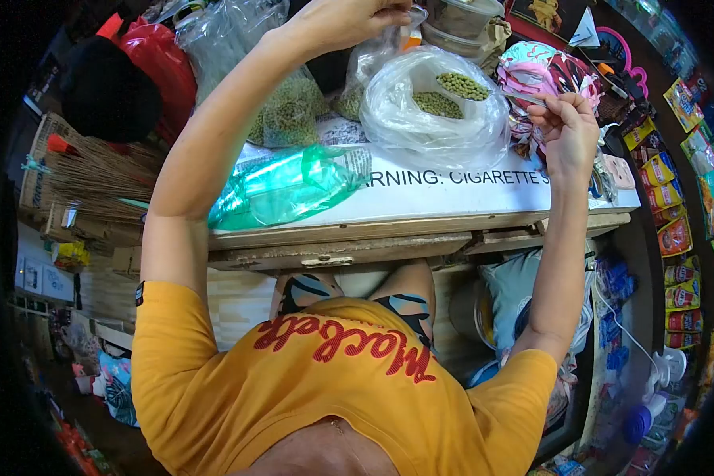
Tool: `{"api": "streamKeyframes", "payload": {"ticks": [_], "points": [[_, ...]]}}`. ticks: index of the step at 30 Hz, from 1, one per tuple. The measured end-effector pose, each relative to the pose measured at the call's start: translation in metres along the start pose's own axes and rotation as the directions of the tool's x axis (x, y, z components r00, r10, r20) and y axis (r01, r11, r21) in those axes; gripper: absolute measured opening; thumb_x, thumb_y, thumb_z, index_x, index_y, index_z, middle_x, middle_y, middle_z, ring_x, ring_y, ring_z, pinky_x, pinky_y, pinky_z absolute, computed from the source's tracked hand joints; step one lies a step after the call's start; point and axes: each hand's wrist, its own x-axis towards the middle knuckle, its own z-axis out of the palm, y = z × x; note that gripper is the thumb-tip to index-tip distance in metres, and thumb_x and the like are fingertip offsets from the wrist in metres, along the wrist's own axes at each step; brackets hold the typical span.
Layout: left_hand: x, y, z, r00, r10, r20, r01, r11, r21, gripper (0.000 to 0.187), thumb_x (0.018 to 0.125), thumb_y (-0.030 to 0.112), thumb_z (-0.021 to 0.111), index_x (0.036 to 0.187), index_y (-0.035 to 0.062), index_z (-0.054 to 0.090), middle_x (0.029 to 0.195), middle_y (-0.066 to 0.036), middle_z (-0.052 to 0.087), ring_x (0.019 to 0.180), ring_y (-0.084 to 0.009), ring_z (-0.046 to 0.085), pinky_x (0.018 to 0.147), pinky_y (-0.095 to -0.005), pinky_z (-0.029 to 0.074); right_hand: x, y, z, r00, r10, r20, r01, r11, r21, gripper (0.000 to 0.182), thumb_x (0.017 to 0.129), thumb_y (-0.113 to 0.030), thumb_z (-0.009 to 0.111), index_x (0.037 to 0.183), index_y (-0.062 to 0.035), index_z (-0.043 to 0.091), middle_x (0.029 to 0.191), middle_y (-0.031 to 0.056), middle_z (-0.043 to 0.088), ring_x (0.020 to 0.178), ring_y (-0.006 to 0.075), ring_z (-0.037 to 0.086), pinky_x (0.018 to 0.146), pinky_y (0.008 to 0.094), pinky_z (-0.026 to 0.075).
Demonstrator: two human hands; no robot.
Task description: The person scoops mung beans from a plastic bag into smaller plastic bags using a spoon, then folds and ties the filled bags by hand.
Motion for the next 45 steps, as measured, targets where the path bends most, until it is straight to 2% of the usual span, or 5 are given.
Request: {"api": "streamKeyframes", "payload": {"ticks": [17, 27, 33, 40, 45], "points": [[-0.004, 0.009, 0.016, 0.987, 0.093, 0.134, -0.071, 0.985, -0.157, 0.015, 0.073, 0.012, 0.065, 0.084, 0.0019, 0.065, 0.079, -0.015, 0.063, 0.080, -0.0292, 0.062, 0.072, -0.0384, 0.048, 0.044, -0.046, 0.033, 0.995, -0.061, 0.073, 0.067, 0.994, -0.083, 0.006, 0.082, 0.004, 0.052, 0.082, -0.0020, 0.051, 0.086, 0.0190, 0.064, 0.070, 0.0222, 0.065, 0.064, 0.0287, 0.054], [-0.012, 0.012, 0.001, 0.997, 0.032, -0.075, -0.039, 0.995, -0.088, 0.014, 0.071, 0.009, 0.059, 0.080, -0.0002, 0.064, 0.081, -0.020, 0.061, 0.081, -0.0359, 0.059, 0.073, -0.0411, 0.047, 0.009, -0.021, 0.131, 0.846, -0.178, 0.502, 0.388, 0.852, -0.352, 0.006, 0.085, 0.000, 0.054, 0.090, -0.0003, 0.056, 0.091, 0.0121, 0.065, 0.074, 0.0162, 0.065, 0.070, 0.0264, 0.053], [-0.009, 0.005, -0.021, 0.959, -0.089, -0.269, 0.073, 0.995, -0.071, 0.013, 0.070, 0.009, 0.058, 0.070, -0.0022, 0.062, 0.071, -0.024, 0.059, 0.072, -0.0402, 0.059, 0.067, -0.0445, 0.048, 0.001, -0.056, 0.108, 0.800, -0.536, 0.269, 0.566, 0.824, -0.040, 0.007, 0.082, 0.005, 0.055, 0.089, 0.0046, 0.053, 0.093, 0.0211, 0.063, 0.073, 0.0240, 0.066, 0.069, 0.0309, 0.056], [-0.015, -0.003, -0.014, 0.963, -0.139, -0.230, 0.159, 0.985, 0.070, 0.012, 0.070, 0.008, 0.057, 0.070, -0.0028, 0.061, 0.077, -0.023, 0.061, 0.075, -0.0387, 0.059, 0.066, -0.0439, 0.048, -0.015, -0.030, 0.043, 0.934, -0.335, 0.124, 0.353, 0.920, -0.170, 0.006, 0.082, 0.006, 0.056, 0.085, 0.0013, 0.054, 0.090, 0.0185, 0.064, 0.070, 0.0219, 0.065, 0.067, 0.0295, 0.055], [-0.027, 0.043, -0.004, 0.936, 0.167, -0.309, -0.074, 0.953, 0.292, 0.020, 0.068, 0.016, 0.062, 0.080, 0.0008, 0.060, 0.091, -0.016, 0.059, 0.085, -0.0316, 0.057, 0.067, -0.0420, 0.046, -0.033, 0.028, 0.031, 0.967, -0.205, 0.149, 0.240, 0.933, -0.270, 0.006, 0.083, 0.005, 0.054, 0.084, -0.0010, 0.053, 0.092, 0.0144, 0.064, 0.072, 0.0173, 0.064, 0.066, 0.0266, 0.053]]}}
